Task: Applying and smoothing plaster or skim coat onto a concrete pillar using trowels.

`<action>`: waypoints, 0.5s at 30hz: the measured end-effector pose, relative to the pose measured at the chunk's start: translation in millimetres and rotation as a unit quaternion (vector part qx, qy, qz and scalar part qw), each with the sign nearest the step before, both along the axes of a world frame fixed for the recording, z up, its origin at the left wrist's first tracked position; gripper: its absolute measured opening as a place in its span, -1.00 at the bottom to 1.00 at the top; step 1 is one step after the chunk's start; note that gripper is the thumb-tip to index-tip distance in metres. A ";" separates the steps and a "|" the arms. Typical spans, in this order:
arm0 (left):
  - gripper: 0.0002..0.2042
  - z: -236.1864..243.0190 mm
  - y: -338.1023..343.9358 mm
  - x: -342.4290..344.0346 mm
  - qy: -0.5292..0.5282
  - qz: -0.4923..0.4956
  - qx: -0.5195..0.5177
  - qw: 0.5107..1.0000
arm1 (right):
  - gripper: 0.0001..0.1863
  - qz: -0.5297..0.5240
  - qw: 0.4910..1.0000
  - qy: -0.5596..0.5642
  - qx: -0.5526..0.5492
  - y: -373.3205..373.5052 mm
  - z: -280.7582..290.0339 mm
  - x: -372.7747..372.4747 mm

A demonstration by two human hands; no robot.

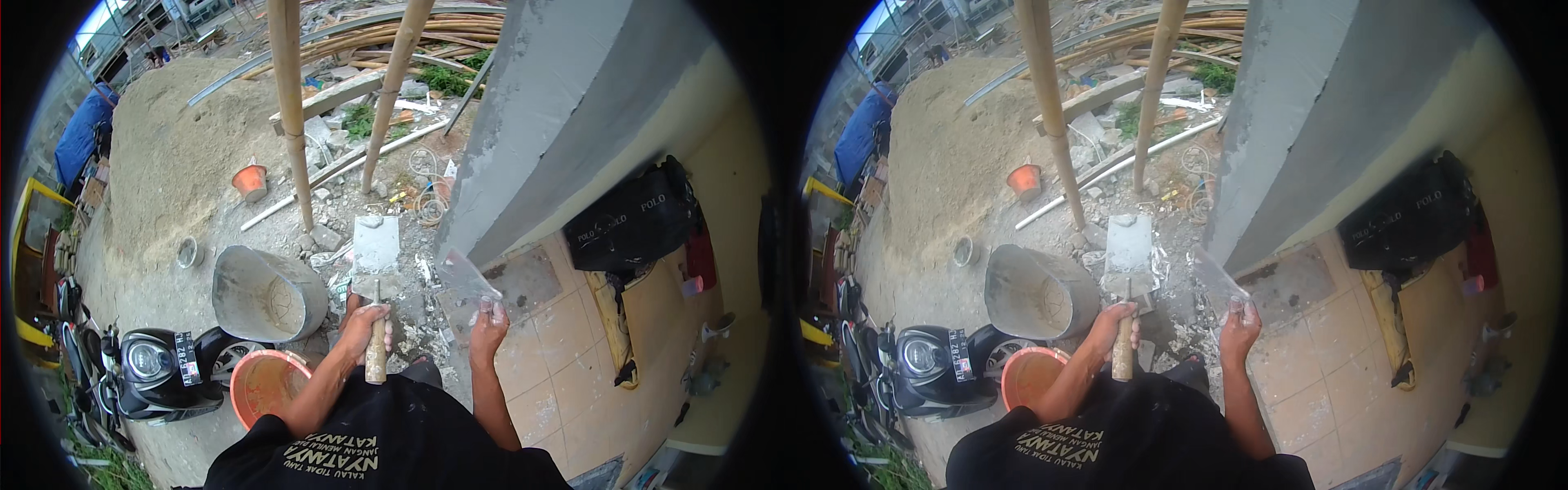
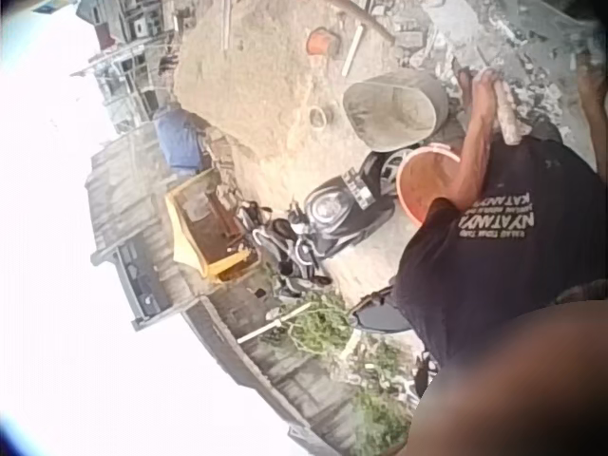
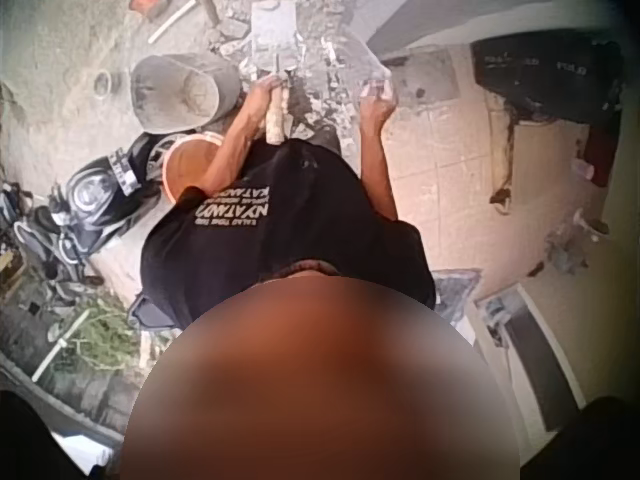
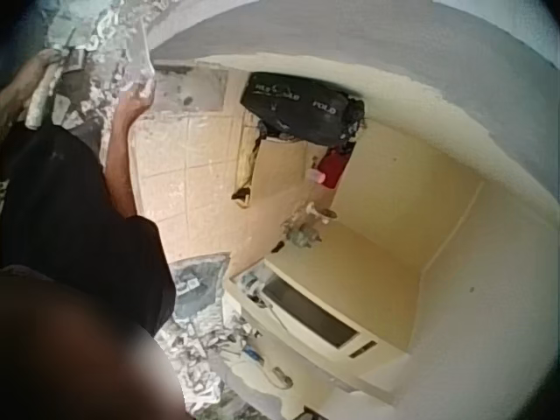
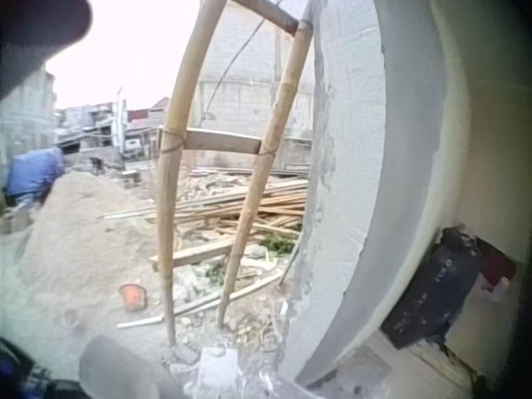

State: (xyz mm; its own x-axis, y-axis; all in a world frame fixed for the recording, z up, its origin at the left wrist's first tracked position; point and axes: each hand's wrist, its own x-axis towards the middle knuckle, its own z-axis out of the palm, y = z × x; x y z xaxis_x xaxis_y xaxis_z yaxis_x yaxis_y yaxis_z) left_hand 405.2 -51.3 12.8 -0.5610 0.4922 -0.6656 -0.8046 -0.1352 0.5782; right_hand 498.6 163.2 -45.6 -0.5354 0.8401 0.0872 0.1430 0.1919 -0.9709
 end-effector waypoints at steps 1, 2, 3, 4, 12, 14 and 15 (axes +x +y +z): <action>-0.81 -0.9 0.1 -1.0 -0.002 0.010 -0.004 1.000 | -0.73 0.010 1.000 -0.002 -0.004 -0.7 2.3 -0.9; -0.80 -2.7 -0.7 -2.2 -0.006 -0.003 -0.016 1.000 | -0.72 0.034 0.998 -0.025 0.056 0.7 6.9 -1.0; -0.80 -4.4 -1.5 -4.6 -0.011 -0.021 -0.027 0.999 | -0.71 0.055 0.991 -0.048 0.117 3.0 11.2 -0.4; -0.79 -2.5 -3.3 -7.5 -0.023 -0.026 -0.015 0.999 | -0.74 0.050 0.982 -0.145 0.108 5.1 15.1 -1.5; -0.77 -16.2 -16.2 -20.0 -0.085 -0.020 0.091 0.992 | -0.72 0.078 0.983 -0.104 0.131 18.5 20.0 -13.0; -0.79 -14.1 -14.3 -21.1 -0.115 -0.006 0.115 0.987 | -0.70 0.081 0.954 0.014 0.288 11.0 15.4 -19.9; -0.79 -15.6 -14.3 -21.6 -0.120 -0.016 0.116 0.986 | -0.65 0.080 0.952 0.042 0.293 -1.1 20.5 -22.8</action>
State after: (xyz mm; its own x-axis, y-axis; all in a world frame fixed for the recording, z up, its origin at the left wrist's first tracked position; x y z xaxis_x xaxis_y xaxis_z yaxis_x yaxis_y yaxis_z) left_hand 383.6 -65.6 -2.8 -0.3830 0.6619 -0.6444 -0.9204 -0.2140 0.3272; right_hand 475.8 162.1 -25.0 -0.6233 0.5421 0.5637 -0.0074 0.7167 -0.6974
